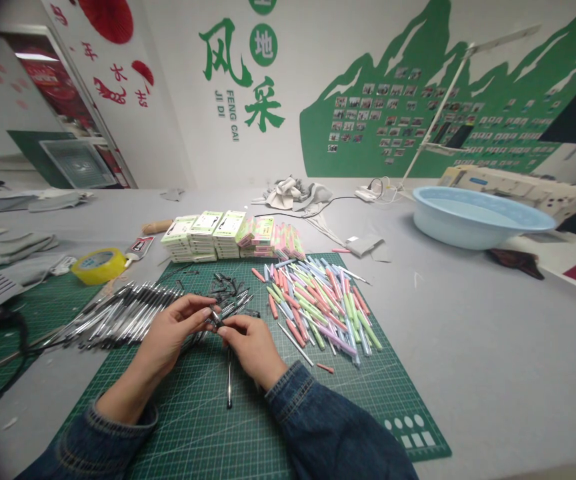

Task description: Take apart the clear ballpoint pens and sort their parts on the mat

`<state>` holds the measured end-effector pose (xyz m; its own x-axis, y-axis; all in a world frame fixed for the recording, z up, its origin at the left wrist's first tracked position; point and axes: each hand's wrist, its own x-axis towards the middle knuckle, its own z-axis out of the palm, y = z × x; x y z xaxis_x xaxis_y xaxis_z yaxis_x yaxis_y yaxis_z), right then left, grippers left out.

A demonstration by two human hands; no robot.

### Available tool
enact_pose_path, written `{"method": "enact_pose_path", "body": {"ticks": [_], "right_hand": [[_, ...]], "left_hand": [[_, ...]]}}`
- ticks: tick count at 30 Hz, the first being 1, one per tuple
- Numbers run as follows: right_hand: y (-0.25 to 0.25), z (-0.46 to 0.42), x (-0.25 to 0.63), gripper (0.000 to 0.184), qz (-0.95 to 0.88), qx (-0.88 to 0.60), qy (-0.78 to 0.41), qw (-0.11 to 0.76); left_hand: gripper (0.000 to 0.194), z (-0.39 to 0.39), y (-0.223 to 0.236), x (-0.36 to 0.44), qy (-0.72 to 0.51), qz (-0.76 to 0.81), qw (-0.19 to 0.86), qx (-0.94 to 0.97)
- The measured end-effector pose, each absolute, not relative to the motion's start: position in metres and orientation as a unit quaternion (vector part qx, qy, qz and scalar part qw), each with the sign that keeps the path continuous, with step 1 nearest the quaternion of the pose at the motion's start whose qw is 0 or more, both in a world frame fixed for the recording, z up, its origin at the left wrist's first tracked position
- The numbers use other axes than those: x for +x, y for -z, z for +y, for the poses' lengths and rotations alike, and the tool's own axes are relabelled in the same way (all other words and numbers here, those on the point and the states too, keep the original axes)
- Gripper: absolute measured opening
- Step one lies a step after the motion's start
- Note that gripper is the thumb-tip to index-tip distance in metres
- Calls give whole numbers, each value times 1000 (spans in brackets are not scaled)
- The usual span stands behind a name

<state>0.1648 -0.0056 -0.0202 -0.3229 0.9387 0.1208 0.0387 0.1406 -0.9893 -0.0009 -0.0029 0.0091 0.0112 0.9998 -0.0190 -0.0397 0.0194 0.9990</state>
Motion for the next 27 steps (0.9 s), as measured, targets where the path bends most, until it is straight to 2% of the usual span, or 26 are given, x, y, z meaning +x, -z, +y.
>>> {"method": "enact_pose_path", "body": {"ticks": [11, 16, 19, 23, 27], "right_hand": [[20, -4, 164, 14, -560, -370, -582, 459], [18, -4, 166, 16, -568, -370, -596, 431], [22, -4, 167, 20, -616, -420, -526, 409], [26, -6, 168, 31, -674, -495, -396, 380], [22, -11, 169, 32, -709, -545, -297, 335]], "left_hand": [[28, -6, -4, 5, -510, 479, 499, 510], [47, -2, -16, -3, -502, 470, 554, 469], [40, 8, -13, -23, -472, 539, 467, 519], [17, 17, 0, -44, -283, 646, 271, 655], [12, 12, 4, -37, -160, 649, 209, 714]]}}
